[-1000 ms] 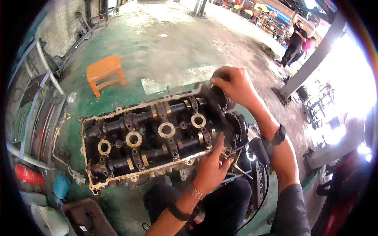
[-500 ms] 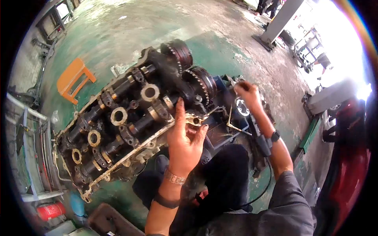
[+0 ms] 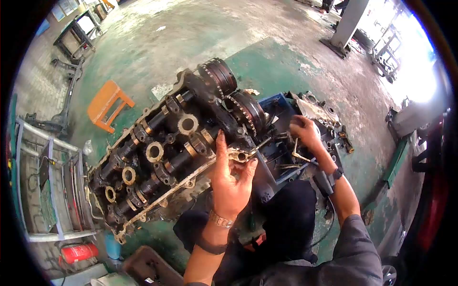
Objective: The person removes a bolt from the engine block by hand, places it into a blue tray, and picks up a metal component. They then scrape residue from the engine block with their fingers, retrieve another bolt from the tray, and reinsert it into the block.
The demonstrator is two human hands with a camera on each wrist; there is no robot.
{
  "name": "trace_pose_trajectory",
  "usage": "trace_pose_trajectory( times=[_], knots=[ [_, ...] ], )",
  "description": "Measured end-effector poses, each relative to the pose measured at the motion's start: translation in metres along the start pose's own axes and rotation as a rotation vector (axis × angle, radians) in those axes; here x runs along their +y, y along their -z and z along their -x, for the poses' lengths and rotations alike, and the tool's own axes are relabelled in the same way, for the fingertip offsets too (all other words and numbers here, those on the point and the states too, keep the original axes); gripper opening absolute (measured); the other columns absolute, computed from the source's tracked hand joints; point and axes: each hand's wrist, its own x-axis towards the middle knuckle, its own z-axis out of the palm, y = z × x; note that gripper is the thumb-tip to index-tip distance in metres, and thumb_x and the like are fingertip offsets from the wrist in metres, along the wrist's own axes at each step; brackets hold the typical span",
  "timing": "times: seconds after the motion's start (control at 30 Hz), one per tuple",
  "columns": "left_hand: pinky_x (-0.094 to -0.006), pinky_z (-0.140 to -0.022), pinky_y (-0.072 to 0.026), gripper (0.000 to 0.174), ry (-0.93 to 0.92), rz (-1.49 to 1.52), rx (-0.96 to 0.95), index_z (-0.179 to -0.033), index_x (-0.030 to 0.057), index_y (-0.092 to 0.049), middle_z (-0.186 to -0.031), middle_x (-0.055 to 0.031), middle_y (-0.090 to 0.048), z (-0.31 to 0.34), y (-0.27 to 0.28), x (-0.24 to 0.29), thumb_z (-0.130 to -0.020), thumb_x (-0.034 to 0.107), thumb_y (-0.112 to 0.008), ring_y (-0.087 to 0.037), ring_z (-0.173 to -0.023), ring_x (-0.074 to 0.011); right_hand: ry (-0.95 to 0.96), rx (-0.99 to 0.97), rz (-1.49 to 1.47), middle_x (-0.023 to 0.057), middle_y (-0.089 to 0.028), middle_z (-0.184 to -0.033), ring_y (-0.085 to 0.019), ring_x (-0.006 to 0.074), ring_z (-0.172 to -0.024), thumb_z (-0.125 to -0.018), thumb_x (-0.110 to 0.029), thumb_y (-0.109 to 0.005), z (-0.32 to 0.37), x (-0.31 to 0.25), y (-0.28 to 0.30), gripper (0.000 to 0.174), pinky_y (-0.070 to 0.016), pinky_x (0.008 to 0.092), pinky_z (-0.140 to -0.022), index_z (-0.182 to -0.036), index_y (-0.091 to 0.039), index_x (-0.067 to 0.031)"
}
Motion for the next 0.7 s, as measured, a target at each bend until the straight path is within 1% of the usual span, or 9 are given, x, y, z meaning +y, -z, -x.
trace_pose_trajectory(
  times=[0.1, 0.13, 0.17, 0.23, 0.27, 0.37, 0.43, 0.6, 0.7],
  knots=[
    [-0.0234, -0.074, -0.0513, 0.083, 0.011, 0.030, 0.014, -0.155, 0.0020, -0.015, -0.099, -0.0044, -0.063, 0.000, 0.001, 0.001, -0.090, 0.000, -0.066, -0.060, -0.084, -0.0099, 0.044, 0.016, -0.070, 0.0051, -0.070, -0.101, -0.064, 0.0115, -0.086, -0.090, -0.011, -0.068, 0.001, -0.088, 0.013, 0.036, -0.0525, 0.0265, -0.073, -0.122, -0.061, 0.0017],
    [-0.0234, -0.074, -0.0513, 0.083, 0.011, 0.034, -0.009, -0.156, 0.0021, -0.015, -0.099, -0.0045, -0.063, 0.000, 0.003, 0.000, -0.090, -0.001, -0.066, -0.060, -0.084, -0.0101, 0.097, 0.014, -0.175, 0.0129, -0.071, -0.100, -0.067, 0.0165, -0.088, -0.087, -0.016, -0.068, 0.012, -0.133, 0.015, 0.037, -0.0541, 0.0319, -0.077, -0.118, -0.062, 0.0034],
    [-0.0234, -0.074, -0.0513, 0.083, 0.013, 0.037, -0.030, -0.156, 0.0021, -0.015, -0.099, -0.0046, -0.063, 0.001, 0.005, -0.002, -0.090, -0.001, -0.066, -0.060, -0.084, -0.0102, 0.080, 0.008, -0.262, 0.0092, -0.071, -0.098, -0.067, 0.0153, -0.082, -0.088, -0.011, -0.068, 0.019, -0.160, 0.015, 0.033, -0.0544, 0.0300, -0.071, -0.117, -0.063, 0.0023],
    [-0.0236, -0.074, -0.0512, 0.084, -0.024, -0.004, -0.012, -0.156, 0.0029, -0.015, -0.098, -0.0045, -0.064, 0.002, 0.008, -0.004, -0.089, -0.001, -0.066, -0.061, -0.084, -0.0105, 0.128, -0.022, -0.245, 0.0052, -0.070, -0.099, -0.064, 0.0115, -0.089, -0.087, -0.007, -0.069, 0.045, -0.226, 0.016, 0.033, -0.0520, 0.0276, -0.080, -0.118, -0.063, 0.0019],
    [-0.0237, -0.074, -0.0511, 0.084, 0.009, -0.016, -0.024, -0.156, 0.0036, -0.015, -0.097, -0.0046, -0.065, 0.001, 0.008, -0.001, -0.089, -0.001, -0.066, -0.061, -0.084, -0.0102, 0.342, -0.046, -0.077, 0.0079, -0.071, -0.097, -0.066, 0.0131, -0.081, -0.085, -0.007, -0.071, 0.051, -0.244, 0.017, 0.032, -0.0532, 0.0279, -0.073, -0.115, -0.063, 0.0024],
    [-0.0242, -0.073, -0.0510, 0.085, 0.057, -0.010, -0.007, -0.156, 0.0049, -0.017, -0.097, -0.0048, -0.067, 0.001, 0.009, 0.003, -0.088, -0.001, -0.067, -0.061, -0.081, -0.0092, 0.721, -0.167, 0.154, 0.0113, -0.069, -0.086, -0.068, 0.0223, -0.071, -0.076, -0.007, -0.078, 0.063, -0.282, 0.007, 0.037, -0.0518, 0.0333, -0.062, -0.109, -0.065, 0.0012],
    [-0.0243, -0.072, -0.0511, 0.085, 0.137, -0.007, -0.033, -0.155, 0.0044, -0.019, -0.098, -0.0047, -0.067, 0.001, 0.010, 0.004, -0.087, 0.000, -0.068, -0.061, -0.080, -0.0088, 0.752, -0.169, 0.288, 0.0097, -0.064, -0.078, -0.063, 0.0186, -0.064, -0.073, -0.003, -0.078, 0.071, -0.302, -0.005, 0.036, -0.0500, 0.0304, -0.061, -0.107, -0.066, 0.0001],
    [-0.0270, -0.062, -0.0511, 0.087, 0.125, -0.130, -0.060, -0.155, 0.0062, -0.021, -0.079, -0.0064, -0.067, -0.001, 0.014, 0.003, -0.085, 0.004, -0.071, -0.060, -0.063, -0.0116, 0.778, -0.197, 0.518, 0.0157, -0.064, -0.081, -0.061, 0.0347, -0.064, -0.076, -0.009, -0.078, 0.066, -0.315, -0.022, 0.032, -0.0498, 0.0364, -0.059, -0.105, -0.066, -0.0019],
    [-0.0284, -0.061, -0.0511, 0.087, 0.112, -0.140, -0.056, -0.155, 0.0081, -0.020, -0.075, -0.0074, -0.066, -0.002, 0.015, 0.004, -0.085, 0.005, -0.071, -0.061, -0.061, -0.0135, 0.824, -0.194, 0.560, 0.0151, -0.065, -0.079, -0.063, 0.0325, -0.065, -0.077, -0.007, -0.076, 0.062, -0.314, -0.027, 0.026, -0.0503, 0.0364, -0.060, -0.100, -0.067, -0.0011]
  ],
)
